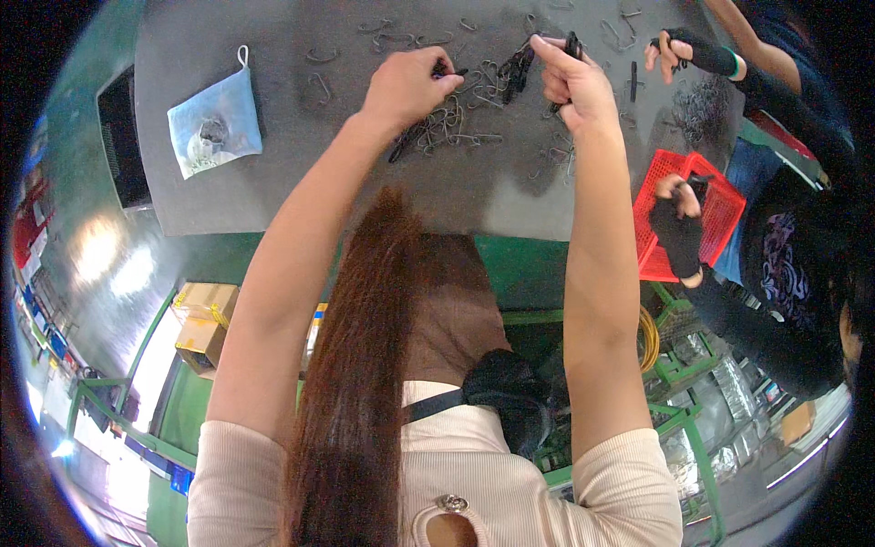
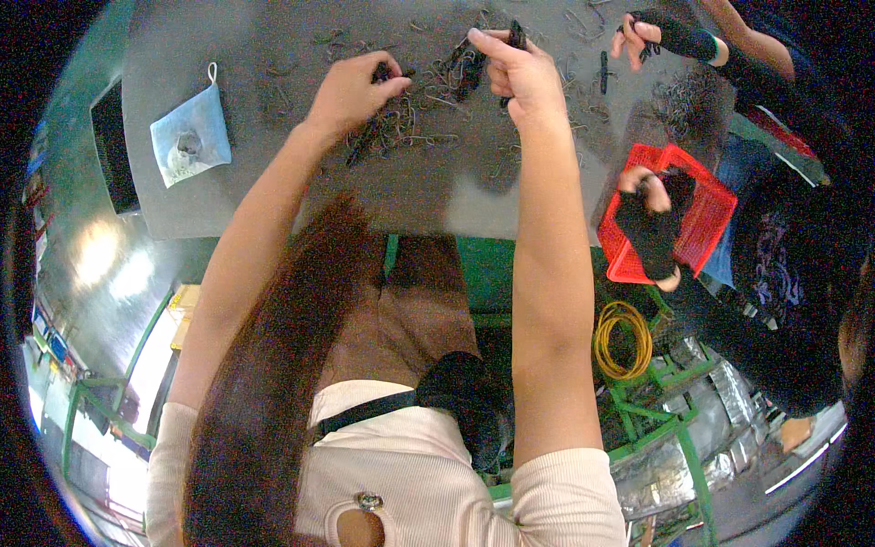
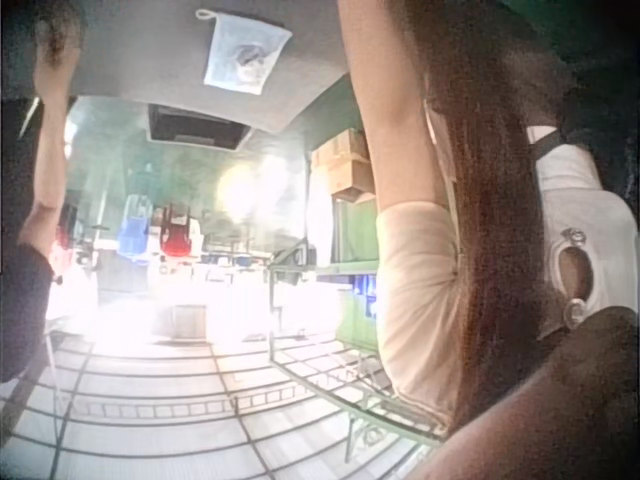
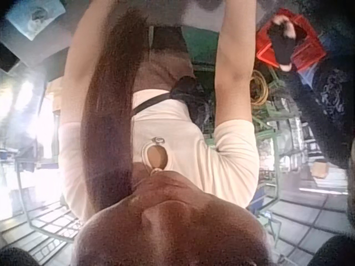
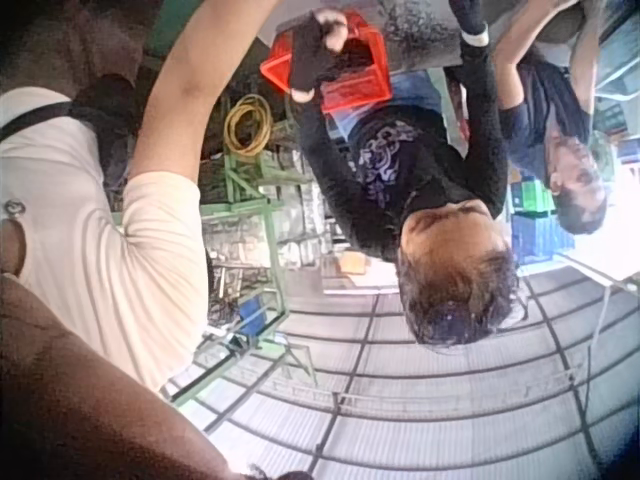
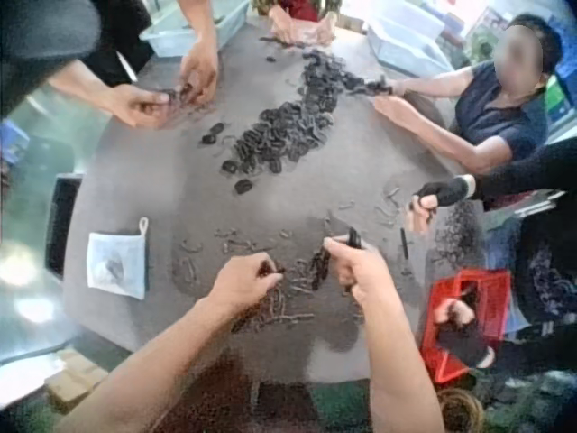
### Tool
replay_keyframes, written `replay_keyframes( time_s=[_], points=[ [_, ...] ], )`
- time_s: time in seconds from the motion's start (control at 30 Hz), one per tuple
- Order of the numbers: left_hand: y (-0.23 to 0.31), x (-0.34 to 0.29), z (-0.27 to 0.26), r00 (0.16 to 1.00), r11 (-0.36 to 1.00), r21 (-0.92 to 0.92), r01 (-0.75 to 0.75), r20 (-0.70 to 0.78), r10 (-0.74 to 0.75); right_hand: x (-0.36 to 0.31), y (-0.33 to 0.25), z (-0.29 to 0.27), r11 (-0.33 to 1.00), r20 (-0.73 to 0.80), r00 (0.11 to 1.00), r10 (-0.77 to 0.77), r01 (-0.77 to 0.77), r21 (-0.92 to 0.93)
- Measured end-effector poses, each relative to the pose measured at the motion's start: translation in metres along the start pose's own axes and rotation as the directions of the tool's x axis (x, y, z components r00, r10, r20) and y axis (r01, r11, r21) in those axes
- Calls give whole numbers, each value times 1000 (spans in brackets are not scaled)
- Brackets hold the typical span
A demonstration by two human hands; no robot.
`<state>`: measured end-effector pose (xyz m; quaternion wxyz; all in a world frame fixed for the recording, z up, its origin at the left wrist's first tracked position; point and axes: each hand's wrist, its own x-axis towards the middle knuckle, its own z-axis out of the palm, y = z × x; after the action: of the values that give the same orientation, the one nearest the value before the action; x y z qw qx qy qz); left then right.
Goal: The person picks up red and yellow baskets from a table and carries them to another table where they sort through a pile of black and silver clips, placing specific items into a smaller red basket and then eventually into a larger blue basket.
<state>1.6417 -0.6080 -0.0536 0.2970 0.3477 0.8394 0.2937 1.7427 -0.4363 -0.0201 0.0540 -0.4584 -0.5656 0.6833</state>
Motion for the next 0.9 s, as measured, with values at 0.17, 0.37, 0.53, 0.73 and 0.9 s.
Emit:
replay_keyframes(
  time_s=[0.17, 0.37, 0.53, 0.73, 0.9],
  points=[
    [-27, -8, -46, 914, 519, -767, 377, 397, -77, -9, 10, -17, 992, 56, 995, 86, -91, 88],
    [-35, -6, -57, 917, 232, -899, 372, 394, 56, -10, 33, -29, 878, -115, 971, -207, 133, -459],
    [-33, 1, -42, 980, 518, -844, 141, 193, 47, -35, 18, -33, 981, 25, 987, 156, -158, 111],
    [-35, -1, -35, 991, 431, -895, 118, 135, 10, -42, 20, -26, 629, 196, 979, -50, -122, 768],
    [-24, -2, -47, 962, 706, -654, 272, 179, -206, 4, 21, -27, 739, 436, 900, -22, -279, 613]
  ],
)
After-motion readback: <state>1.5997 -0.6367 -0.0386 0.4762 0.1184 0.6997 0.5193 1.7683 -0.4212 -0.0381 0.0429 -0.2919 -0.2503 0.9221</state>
